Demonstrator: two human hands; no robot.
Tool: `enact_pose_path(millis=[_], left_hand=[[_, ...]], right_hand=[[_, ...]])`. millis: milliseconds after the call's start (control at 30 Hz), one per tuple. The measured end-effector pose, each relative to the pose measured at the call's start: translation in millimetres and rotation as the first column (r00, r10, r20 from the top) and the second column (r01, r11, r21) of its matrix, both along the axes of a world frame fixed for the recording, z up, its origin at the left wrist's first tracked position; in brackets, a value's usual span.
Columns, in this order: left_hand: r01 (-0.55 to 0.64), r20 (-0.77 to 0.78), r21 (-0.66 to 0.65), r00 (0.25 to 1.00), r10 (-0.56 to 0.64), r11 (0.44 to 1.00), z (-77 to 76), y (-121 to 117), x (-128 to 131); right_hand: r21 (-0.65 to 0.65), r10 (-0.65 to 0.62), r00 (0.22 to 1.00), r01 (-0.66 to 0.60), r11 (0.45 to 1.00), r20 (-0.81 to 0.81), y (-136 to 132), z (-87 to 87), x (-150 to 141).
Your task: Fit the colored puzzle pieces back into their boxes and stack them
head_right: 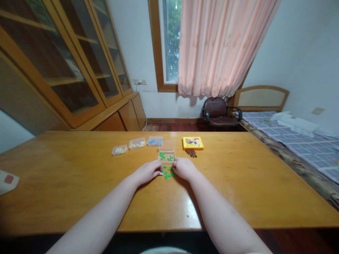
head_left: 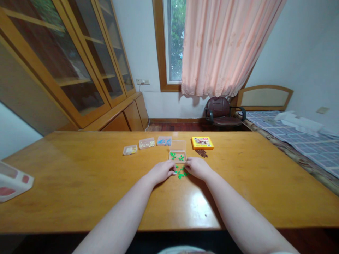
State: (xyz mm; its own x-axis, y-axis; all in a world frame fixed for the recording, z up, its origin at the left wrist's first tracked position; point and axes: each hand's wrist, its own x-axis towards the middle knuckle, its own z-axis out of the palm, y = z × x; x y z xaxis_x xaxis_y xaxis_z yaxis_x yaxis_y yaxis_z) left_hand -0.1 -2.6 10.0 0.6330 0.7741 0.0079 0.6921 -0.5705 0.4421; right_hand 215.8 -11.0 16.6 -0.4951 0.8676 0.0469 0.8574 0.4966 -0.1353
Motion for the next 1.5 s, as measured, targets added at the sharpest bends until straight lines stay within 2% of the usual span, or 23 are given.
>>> enact_pose_path(millis=[233, 433, 733, 1000, 1267, 1500], left_hand=[[-0.016, -0.001, -0.048, 1.0, 0.016, 0.999, -0.5, 0.1, 1.1], [0.013, 0.023, -0.031, 1.0, -0.013, 0.999, -5.1, 1.0, -0.8], [0.005, 0.012, -0.06, 1.0, -0.004, 0.998, 0.9, -1.7, -0.9], [0.005, 0.018, -0.093, 1.0, -0.004, 0.996, -0.7, -2.0, -1.4], [0.047, 0.029, -0.082, 0.999, -0.045, 0.996, -1.4, -0.7, -1.4], [0.036, 0.011, -0.094, 0.999, -0.035, 0.995, -3.3, 0.1, -2.8]], right_hand=[[0.039, -0.026, 0.991, 0.031, 0.999, -0.131, -0.2, 2.6, 7.3], [-0.022, -0.029, 0.987, 0.026, 0.999, -0.159, -1.6, 1.0, 8.4], [-0.105, 0.004, 0.978, -0.026, 0.994, -0.207, -4.8, 5.4, 9.3], [-0.185, 0.027, 0.99, -0.052, 0.981, -0.138, -5.8, 0.8, 5.5], [-0.211, 0.005, 0.982, -0.045, 0.976, -0.186, -7.8, -0.1, 0.0], [-0.2, 0.006, 0.978, -0.048, 0.978, -0.208, -10.8, 0.5, -3.0]])
